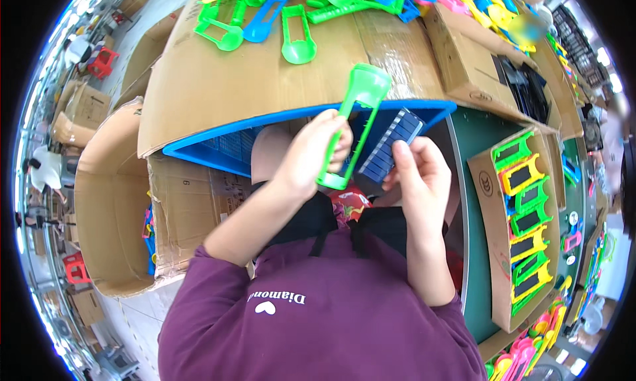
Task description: Assembling plastic solar-powered flashlights by inserting black solar panels into various colored plastic housings.
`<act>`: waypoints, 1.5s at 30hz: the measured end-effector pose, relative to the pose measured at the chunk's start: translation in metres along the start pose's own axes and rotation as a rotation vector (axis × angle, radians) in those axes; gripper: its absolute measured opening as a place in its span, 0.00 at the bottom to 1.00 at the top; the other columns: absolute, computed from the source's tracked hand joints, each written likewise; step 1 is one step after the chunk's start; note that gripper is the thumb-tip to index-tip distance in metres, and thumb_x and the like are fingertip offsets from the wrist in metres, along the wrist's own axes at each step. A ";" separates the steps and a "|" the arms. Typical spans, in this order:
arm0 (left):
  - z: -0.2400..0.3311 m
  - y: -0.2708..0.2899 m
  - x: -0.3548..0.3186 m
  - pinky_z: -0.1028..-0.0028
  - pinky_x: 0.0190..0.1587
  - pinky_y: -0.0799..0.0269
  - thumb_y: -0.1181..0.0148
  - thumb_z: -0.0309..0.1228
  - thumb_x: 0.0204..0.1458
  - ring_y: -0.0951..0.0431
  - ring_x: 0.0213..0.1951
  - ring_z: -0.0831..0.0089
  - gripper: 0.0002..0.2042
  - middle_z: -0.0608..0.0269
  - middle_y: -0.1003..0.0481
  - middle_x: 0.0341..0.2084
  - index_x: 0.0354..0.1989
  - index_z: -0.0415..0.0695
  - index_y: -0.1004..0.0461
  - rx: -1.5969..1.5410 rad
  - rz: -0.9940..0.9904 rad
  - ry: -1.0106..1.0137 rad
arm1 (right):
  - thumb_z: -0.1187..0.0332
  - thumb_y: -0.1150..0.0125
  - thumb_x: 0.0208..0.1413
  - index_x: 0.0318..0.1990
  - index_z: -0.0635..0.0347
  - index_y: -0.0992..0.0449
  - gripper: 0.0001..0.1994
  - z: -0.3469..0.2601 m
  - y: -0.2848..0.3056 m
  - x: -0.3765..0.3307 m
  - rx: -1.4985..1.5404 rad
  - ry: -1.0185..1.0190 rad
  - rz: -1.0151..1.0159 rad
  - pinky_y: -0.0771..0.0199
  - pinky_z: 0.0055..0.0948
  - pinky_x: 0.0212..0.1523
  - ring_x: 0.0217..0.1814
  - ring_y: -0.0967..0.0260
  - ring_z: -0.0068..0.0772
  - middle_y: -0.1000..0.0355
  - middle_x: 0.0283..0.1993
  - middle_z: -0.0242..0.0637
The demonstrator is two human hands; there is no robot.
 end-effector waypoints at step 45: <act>0.280 0.229 -0.167 0.79 0.30 0.34 0.47 0.26 0.47 0.31 0.26 0.81 0.09 0.70 0.29 0.24 0.37 0.45 0.26 0.801 0.990 -1.027 | 0.71 0.49 0.53 0.28 0.62 0.36 0.06 0.034 0.018 -0.002 -0.393 0.076 -0.094 0.40 0.13 0.18 0.16 0.41 0.14 0.37 0.19 0.28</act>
Point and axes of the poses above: each hand's wrist, its own x-axis towards the middle knuckle, its own y-axis out of the back of the hand, z = x × y, the point moved 6 cm from there along x, towards the middle knuckle
